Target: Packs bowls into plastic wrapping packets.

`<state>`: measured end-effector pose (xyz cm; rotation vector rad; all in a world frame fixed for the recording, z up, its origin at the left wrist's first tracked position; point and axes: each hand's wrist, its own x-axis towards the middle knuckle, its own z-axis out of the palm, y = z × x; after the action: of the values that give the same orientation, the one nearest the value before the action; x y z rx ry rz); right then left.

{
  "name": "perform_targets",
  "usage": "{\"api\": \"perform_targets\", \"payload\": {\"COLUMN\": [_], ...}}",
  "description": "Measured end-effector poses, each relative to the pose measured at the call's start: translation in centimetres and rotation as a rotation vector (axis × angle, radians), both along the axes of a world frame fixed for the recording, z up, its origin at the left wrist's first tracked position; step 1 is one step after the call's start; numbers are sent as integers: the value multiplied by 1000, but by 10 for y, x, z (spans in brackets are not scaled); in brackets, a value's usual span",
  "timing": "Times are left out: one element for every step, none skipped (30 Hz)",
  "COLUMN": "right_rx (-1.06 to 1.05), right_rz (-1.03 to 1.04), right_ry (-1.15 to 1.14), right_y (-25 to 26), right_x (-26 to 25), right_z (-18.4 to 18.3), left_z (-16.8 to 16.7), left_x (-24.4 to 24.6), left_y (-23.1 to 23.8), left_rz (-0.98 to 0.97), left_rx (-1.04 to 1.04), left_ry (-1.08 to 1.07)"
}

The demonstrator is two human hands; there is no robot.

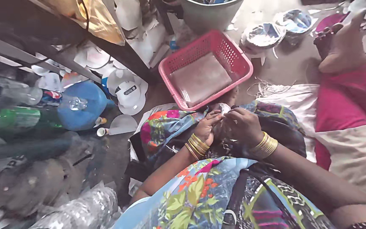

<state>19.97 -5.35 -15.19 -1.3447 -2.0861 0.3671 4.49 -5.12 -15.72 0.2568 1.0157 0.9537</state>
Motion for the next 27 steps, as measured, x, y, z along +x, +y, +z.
{"api": "perform_targets", "payload": {"right_rx": [52,75,56,-5,-109,-261,-442,-633,-826,-1005,-1128,-1174,-1149,-1053,-900,-743,-635,-574,-534,-509,-518,-566,-626,-675,-708,-730,-736], "right_rz": [3,14,31,47,64,83,100,101,77,41,7,-17,-12,11,41,59,69,78,87,97,101,93,77,63,51,39,30], "right_ry": [-108,-217,-300,-336,-315,-244,-125,36,233,454,628,716,699,582,393,214,90,21,-2,2,24,57,95,130,152,161,154], "right_y": [1,2,2,3,4,9,15,22,28,31,31,28,25,20,16,12,9,7,5,5,7,8,10,10,9,8,7], "right_x": [-2,-3,-5,-6,-5,-2,5,12,19,23,25,25,26,27,28,28,27,27,26,25,25,25,26,26,28,29,31], "right_z": [4,8,13,19,24,30,33,33,31,30,28,28,27,25,24,21,19,18,17,17,17,18,17,16,15,14,13], "left_z": [-1,-1,-1,-1,-1,-2,-5,-8,-11,-12,-11,-9,-6,-4,-2,-1,-1,-1,-1,-1,0,-1,-1,-3,-7,-11,-14], "left_x": [1,1,1,1,0,-3,-5,-7,-7,-7,-6,-6,-4,-3,-2,-1,0,1,1,2,2,1,-1,-3,-4,-5,-6], "left_y": [0,1,1,1,2,4,5,7,8,8,8,9,9,9,9,9,9,8,8,8,8,8,9,9,9,9,9], "left_rz": [-14,-35,-61,-96,-148,-217,-274,-305,-319,-327,-340,-358,-358,-347,-335,-326,-323,-326,-329,-322,-311,-293,-287,-284,-282,-289,-296], "left_rx": [9,33,76,150,253,375,496,609,691,731,721,657,563,460,378,328,306,302,305,309,318,340,388,449,513,569,612], "left_ry": [28,81,167,279,403,525,625,702,749,762,740,684,600,518,456,417,395,387,389,397,415,439,490,545,599,659,709]}}
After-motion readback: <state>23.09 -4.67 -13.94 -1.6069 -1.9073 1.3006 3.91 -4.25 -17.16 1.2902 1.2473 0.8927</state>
